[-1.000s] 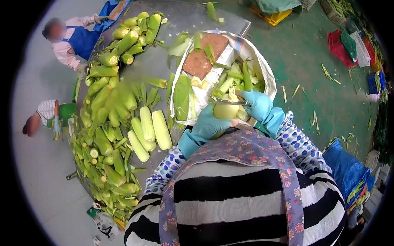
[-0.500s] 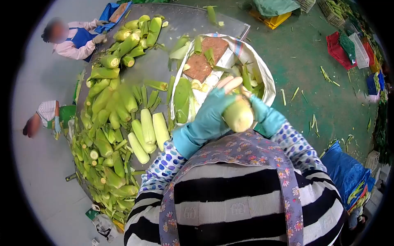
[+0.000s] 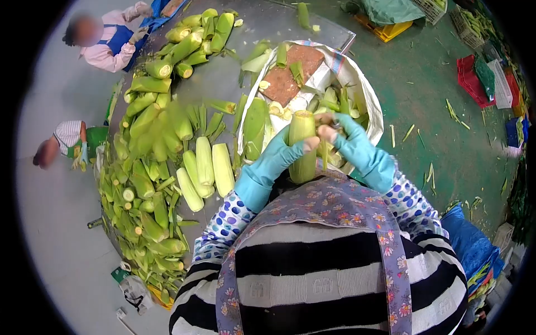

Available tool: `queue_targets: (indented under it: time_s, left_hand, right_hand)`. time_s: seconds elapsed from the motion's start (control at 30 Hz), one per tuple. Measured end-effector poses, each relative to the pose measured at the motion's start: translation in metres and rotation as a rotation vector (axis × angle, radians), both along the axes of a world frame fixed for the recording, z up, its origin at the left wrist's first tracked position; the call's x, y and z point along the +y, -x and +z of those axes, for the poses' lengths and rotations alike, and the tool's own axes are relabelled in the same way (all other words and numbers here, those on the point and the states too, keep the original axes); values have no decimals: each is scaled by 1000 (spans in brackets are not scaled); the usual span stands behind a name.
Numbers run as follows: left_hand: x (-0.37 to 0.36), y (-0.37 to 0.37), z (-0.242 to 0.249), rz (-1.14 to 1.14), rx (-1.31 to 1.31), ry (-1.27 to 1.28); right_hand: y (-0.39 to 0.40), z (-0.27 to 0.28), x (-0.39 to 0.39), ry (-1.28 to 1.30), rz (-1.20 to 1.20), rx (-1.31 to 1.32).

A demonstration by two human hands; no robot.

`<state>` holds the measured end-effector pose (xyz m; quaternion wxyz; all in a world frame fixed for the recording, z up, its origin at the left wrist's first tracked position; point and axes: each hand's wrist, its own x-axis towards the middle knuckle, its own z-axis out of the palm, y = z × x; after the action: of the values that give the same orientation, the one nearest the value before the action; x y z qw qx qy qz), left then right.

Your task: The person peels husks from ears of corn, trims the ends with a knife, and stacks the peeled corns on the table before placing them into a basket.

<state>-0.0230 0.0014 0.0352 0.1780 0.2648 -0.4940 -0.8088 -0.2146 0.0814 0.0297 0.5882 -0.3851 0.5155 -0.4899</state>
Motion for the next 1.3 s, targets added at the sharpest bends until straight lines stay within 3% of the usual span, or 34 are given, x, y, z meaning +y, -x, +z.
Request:
queue_targets:
  time_s: [0.03, 0.07, 0.13, 0.27, 0.33, 0.63, 0.9, 1.0, 1.1, 1.17, 1.23, 1.3]
  left_hand:
    - [1, -7, -9, 7, -55, -10]
    - [1, -11, -16, 10, -110, -17]
    - [-3, -9, -16, 1, -137, -43]
    - [-2, 1, -21, -48, -192, -95]
    - [2, 8, -10, -41, -186, -65]
    - [8, 16, -18, -70, -174, -67]
    - [15, 18, -27, -5, -180, -86]
    - [15, 17, -31, -7, -220, -113]
    - [15, 19, -38, -19, -232, -105]
    - [21, 24, -37, 101, -245, -52]
    - [18, 24, -33, 56, -233, -49]
    - [18, 17, -19, 1, -227, -39]
  right_hand:
    - [10, -11, 0, 228, -30, 342]
    - [25, -15, 0, 255, 13, 764]
    - [43, -17, 1, 225, 115, 969]
    - [38, 1, 6, 224, 138, 993]
    - [33, 5, -1, 348, 176, 1142]
    - [23, -4, -6, 342, 145, 1169]
    - [29, -41, -7, 192, 154, 1153]
    - [24, -48, -6, 296, 7, 1081]
    - [26, -58, -8, 262, 19, 1108]
    - [28, -66, -6, 258, 15, 1116]
    - [31, -77, -3, 172, -1, 1084]
    - [76, -120, -14, -459, 178, 1184]
